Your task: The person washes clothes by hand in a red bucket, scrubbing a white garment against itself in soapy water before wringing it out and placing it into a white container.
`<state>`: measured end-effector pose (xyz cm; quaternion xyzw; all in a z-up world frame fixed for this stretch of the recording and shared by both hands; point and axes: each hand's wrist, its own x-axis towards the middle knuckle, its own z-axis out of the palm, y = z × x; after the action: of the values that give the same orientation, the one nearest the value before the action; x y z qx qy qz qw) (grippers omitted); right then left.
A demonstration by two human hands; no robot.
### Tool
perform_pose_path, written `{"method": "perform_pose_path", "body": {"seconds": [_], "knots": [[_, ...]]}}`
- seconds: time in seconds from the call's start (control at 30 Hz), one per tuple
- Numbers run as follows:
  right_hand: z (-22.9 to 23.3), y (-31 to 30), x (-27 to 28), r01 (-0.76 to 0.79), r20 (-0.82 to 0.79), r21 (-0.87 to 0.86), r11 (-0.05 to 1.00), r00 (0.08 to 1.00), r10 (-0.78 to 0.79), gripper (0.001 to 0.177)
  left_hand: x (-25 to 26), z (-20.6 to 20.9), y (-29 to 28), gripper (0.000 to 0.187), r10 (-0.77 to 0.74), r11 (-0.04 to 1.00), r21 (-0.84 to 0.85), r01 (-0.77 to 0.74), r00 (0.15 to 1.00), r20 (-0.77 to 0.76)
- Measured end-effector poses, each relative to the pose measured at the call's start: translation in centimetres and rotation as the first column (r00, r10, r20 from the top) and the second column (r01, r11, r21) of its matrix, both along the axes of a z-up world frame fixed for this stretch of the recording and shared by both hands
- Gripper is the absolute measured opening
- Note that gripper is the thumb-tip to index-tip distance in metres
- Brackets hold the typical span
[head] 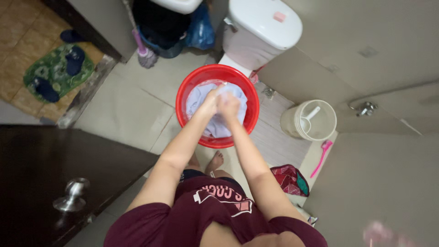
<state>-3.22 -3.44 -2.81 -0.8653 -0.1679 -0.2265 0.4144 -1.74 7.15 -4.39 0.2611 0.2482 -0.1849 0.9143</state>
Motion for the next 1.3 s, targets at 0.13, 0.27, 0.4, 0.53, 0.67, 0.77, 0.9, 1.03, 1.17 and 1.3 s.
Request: {"method": "perform_pose_path", "body": {"seconds": [0.13, 0.27, 0.4, 0.53, 0.67, 0.77, 0.9, 1.03, 1.17, 1.3], "knots": [[-0.6, -5.1, 4.3, 0.146, -0.24, -0.252, 0.957, 0.948, -0.208, 0.046, -0.1, -2.5, 2.9, 0.052, 0.094, 0.853, 0.511, -0.104, 0.995, 0.046], [-2.9, -5.2, 5.1, 0.04, -0.378, -0.343, 0.939, 0.909, -0.177, 0.043, 0.8, -6.0, 7.0, 0.082, 0.094, 0.16, 0.982, 0.096, 0.989, -0.112], [-7.1, -3.9, 6.6, 0.037, -0.438, -0.314, 0.949, 0.881, -0.179, 0.035, 1.8, -10.1, 7.4, 0.072, -0.015, 0.064, 0.997, -0.032, 0.999, 0.033], [-13.3, -2.1, 8.1, 0.068, -0.457, -0.362, 0.93, 0.856, -0.241, 0.029, 3.9, -15.6, 6.4, 0.059, -0.141, -0.097, 0.995, -0.036, 0.99, 0.022], [-20.7, -0.7, 8.3, -0.089, -0.467, -0.606, 0.79, 0.845, -0.262, 0.063, 5.1, -22.0, 5.1, 0.063, -0.207, -0.093, 0.969, 0.228, 0.948, -0.243], [-25.7, -0.4, 8.7, -0.186, -0.496, -0.633, 0.752, 0.843, -0.209, 0.069, 4.4, -26.8, 4.5, 0.062, -0.405, -0.277, 0.957, -0.091, 0.914, -0.031], [-30.7, -1.2, 8.2, -0.196, -0.371, -0.678, 0.708, 0.923, -0.1, 0.074, 3.6, -32.1, 4.1, 0.078, -0.471, -0.4, 0.901, 0.169, 0.805, -0.361], [-33.8, -1.4, 7.8, -0.217, -0.391, -0.68, 0.7, 0.916, -0.095, 0.075, 2.5, -35.3, 3.6, 0.094, -0.442, -0.521, 0.849, -0.094, 0.88, -0.174], [-34.9, -1.2, 8.6, -0.278, -0.481, -0.694, 0.664, 0.865, -0.141, 0.076, 2.8, -35.9, 3.6, 0.089, -0.44, -0.635, 0.739, -0.225, 0.892, -0.107], [-32.9, -1.0, 9.7, -0.409, -0.637, -0.629, 0.661, 0.759, -0.138, 0.078, 4.0, -34.2, 2.6, 0.059, -0.493, -0.575, 0.818, 0.0, 0.798, -0.346]]}}
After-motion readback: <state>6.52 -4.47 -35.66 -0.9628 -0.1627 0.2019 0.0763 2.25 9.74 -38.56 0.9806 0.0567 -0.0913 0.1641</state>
